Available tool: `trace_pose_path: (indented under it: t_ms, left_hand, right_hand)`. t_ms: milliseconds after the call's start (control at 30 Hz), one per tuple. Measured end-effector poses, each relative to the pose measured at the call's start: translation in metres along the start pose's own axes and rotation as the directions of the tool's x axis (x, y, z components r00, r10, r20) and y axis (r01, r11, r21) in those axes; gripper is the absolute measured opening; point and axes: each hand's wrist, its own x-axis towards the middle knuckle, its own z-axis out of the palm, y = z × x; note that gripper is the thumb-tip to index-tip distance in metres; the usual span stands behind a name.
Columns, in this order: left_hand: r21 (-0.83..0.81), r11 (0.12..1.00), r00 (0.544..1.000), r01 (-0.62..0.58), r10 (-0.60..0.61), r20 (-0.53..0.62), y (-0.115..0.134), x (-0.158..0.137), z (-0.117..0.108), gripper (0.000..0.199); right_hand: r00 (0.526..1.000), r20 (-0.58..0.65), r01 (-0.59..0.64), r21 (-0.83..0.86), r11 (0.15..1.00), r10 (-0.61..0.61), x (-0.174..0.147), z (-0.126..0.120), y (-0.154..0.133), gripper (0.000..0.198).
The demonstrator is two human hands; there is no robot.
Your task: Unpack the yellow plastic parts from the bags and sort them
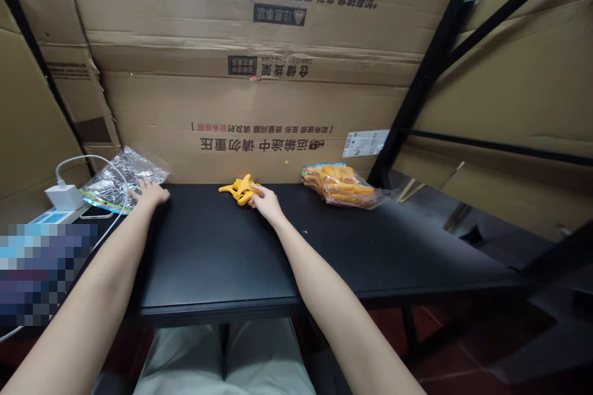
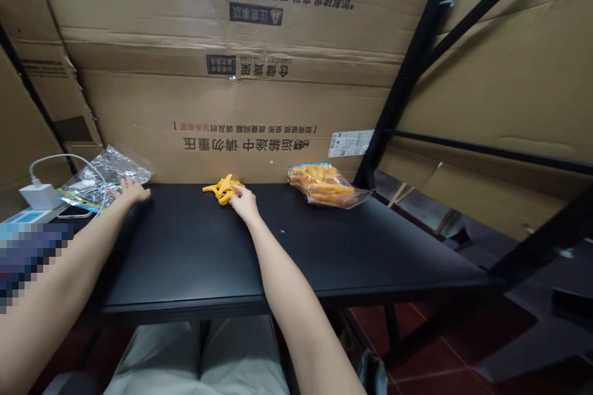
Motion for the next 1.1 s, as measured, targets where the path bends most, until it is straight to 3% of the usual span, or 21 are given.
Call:
trace_pose_path:
  t_ms: [100,200,267,333,633,767,900,1000,1100]
  left_hand:
    - [0.042,0.997,0.998,-0.066,0.066,-0.010,0.007,-0.007,0.002,0.068]
    - [0.122,0.974,0.981,-0.191,0.192,-0.004,0.009,-0.011,0.007,0.061]
    - [0.162,0.956,0.969,-0.244,0.245,0.016,0.008,-0.011,0.010,0.058]
    - [0.176,0.948,0.964,-0.265,0.267,0.012,0.006,-0.008,0.012,0.057]
    - [0.050,0.992,0.987,-0.115,0.120,-0.110,-0.016,0.014,0.007,0.075]
    - [-0.044,0.998,0.986,-0.039,0.032,-0.163,-0.028,0.025,0.010,0.069]
    - [-0.060,0.998,0.978,0.024,-0.036,-0.205,-0.039,0.033,0.009,0.067]
    - [-0.055,0.994,0.981,0.090,-0.098,-0.166,-0.044,0.036,0.005,0.075]
    - [-0.077,0.981,0.983,0.176,-0.180,-0.037,-0.045,0.039,0.001,0.087]
  right_hand:
    - [0.967,-0.233,-0.023,0.334,0.942,0.106,0.011,-0.021,-0.003,0.021]
    - [0.840,-0.429,-0.008,0.601,0.799,0.331,0.023,-0.052,-0.001,0.008]
    - [0.763,-0.420,-0.026,0.740,0.672,0.491,0.029,-0.072,0.005,0.012]
    - [0.720,-0.395,-0.041,0.798,0.602,0.571,0.033,-0.088,0.013,0.018]
    - [0.696,-0.422,-0.051,0.778,0.626,0.581,0.047,-0.117,0.033,0.037]
    - [0.676,-0.455,-0.067,0.745,0.663,0.579,0.051,-0.119,0.040,0.042]
    - [0.689,-0.505,-0.037,0.692,0.721,0.520,0.052,-0.117,0.047,0.044]
    - [0.705,-0.524,-0.026,0.654,0.756,0.478,0.052,-0.117,0.051,0.043]
    - [0.719,-0.539,-0.006,0.626,0.780,0.438,0.052,-0.118,0.054,0.044]
